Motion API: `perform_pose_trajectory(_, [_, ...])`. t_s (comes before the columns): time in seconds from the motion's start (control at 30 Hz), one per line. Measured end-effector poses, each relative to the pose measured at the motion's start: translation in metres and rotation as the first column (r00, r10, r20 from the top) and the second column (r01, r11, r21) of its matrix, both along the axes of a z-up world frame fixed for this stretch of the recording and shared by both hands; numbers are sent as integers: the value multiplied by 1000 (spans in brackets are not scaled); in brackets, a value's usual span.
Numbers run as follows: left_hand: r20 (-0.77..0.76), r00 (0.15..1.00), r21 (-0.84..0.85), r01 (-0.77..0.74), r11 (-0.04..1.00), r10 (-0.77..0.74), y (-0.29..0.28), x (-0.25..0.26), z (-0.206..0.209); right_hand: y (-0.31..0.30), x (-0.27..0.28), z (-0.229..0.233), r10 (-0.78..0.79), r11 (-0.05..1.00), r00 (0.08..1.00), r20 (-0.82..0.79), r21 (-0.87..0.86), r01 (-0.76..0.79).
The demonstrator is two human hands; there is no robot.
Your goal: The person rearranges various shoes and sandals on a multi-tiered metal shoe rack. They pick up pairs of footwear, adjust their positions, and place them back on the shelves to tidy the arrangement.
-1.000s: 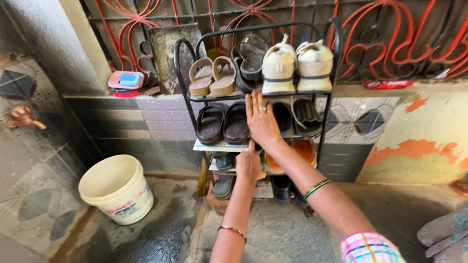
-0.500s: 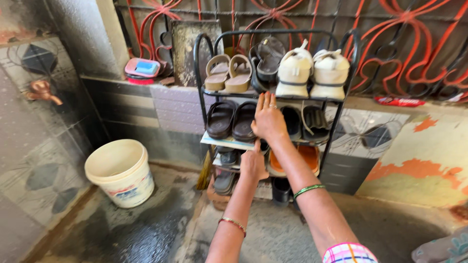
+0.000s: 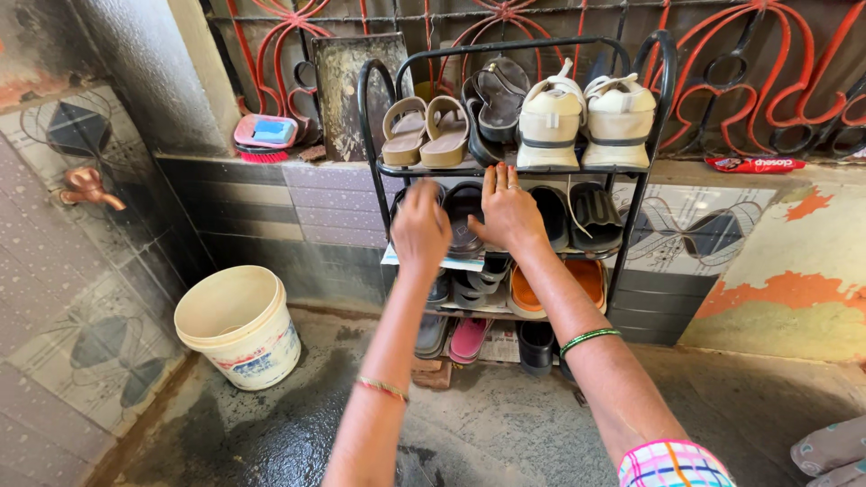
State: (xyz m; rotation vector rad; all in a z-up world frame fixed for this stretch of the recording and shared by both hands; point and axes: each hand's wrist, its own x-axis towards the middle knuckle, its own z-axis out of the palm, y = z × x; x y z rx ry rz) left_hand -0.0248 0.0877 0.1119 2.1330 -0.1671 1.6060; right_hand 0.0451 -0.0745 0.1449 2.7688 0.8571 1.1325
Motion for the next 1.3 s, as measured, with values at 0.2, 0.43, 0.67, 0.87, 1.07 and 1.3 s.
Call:
perform_pose_trajectory(0.2, [-180, 958, 308, -162, 938, 225, 29, 28, 62, -1, -2, 6, 25, 1000, 1000, 4, -5, -25])
perform_pose_trajectory(0.43, [-363, 906, 263, -128, 956, 220, 75, 47, 61, 1, -7, 7, 7, 1000, 1000, 4, -17, -7])
perform_pose_trajectory(0.67, [-222, 887, 521, -243, 818, 405, 100, 72, 77, 2, -9, 8, -6, 1000, 1000, -4, -25, 6])
perform_pose_trajectory(0.87, [-153, 923, 467, -247, 849, 352, 77, 70, 85, 3, -10, 8, -1, 1000, 1000, -2, -21, 1])
perform_pose_trajectory(1.07, [-247, 969, 326, 67, 943, 17, 21, 46, 85, 2, -14, 11, 2, 1000, 999, -36, 11, -2])
perform_pose_trajectory(1.3, [-35, 957, 514, -230, 826, 289, 20, 85, 60, 2, -16, 12, 15, 999, 999, -45, 31, -13])
